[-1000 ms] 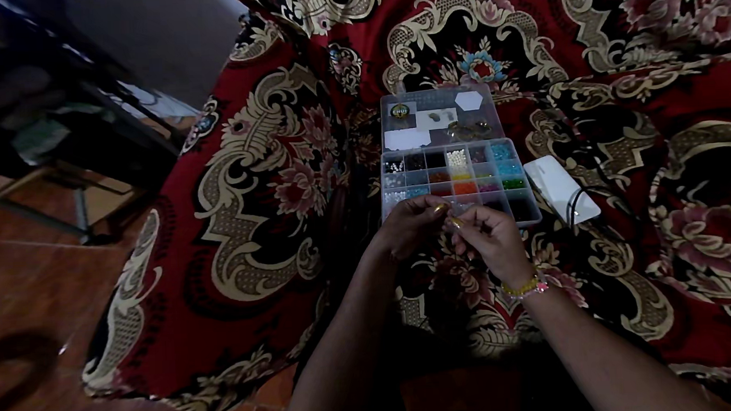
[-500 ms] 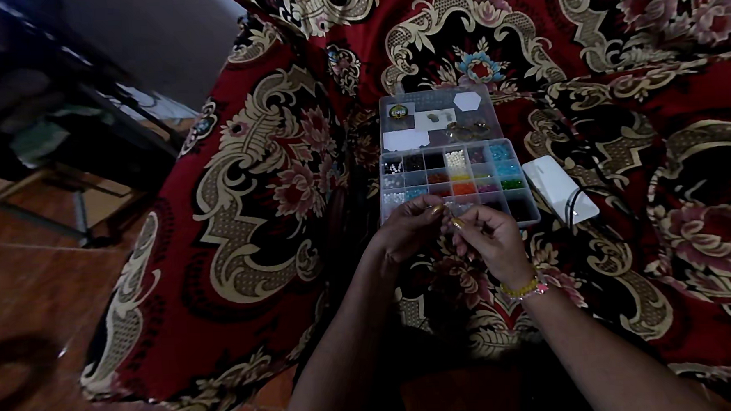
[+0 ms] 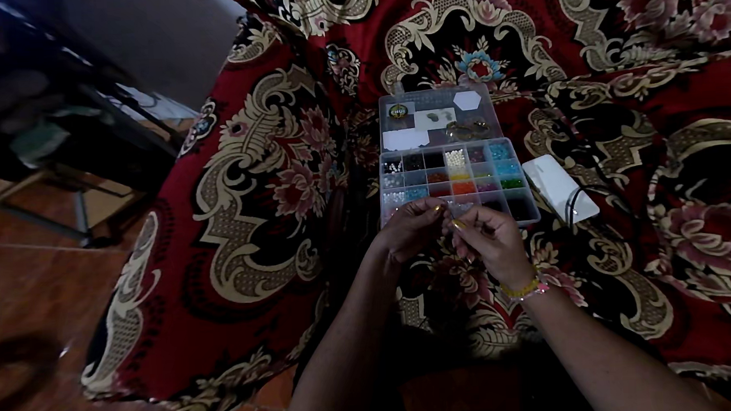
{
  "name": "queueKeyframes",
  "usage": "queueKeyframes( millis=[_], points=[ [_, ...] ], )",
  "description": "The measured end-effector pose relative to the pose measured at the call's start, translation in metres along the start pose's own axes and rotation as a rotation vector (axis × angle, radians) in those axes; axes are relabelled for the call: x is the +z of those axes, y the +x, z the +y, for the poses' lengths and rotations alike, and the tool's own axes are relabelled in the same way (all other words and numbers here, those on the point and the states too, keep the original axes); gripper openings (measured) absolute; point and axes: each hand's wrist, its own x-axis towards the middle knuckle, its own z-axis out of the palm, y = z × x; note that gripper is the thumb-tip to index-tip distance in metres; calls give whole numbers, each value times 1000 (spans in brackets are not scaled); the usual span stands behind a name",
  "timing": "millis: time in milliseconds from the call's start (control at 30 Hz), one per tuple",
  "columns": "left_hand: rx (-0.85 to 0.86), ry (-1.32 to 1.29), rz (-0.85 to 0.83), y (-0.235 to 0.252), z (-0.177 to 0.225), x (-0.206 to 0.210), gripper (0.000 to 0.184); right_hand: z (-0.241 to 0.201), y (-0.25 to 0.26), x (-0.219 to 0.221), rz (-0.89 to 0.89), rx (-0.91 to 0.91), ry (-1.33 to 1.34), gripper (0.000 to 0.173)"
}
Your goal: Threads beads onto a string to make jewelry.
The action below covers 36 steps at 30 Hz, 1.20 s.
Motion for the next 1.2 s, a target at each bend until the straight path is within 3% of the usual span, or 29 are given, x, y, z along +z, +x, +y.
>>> queueKeyframes(
  millis=[1200],
  points=[
    [-66, -136, 116, 3, -11, 21, 27, 0, 1, 4, 110, 72, -114, 11]
  ],
)
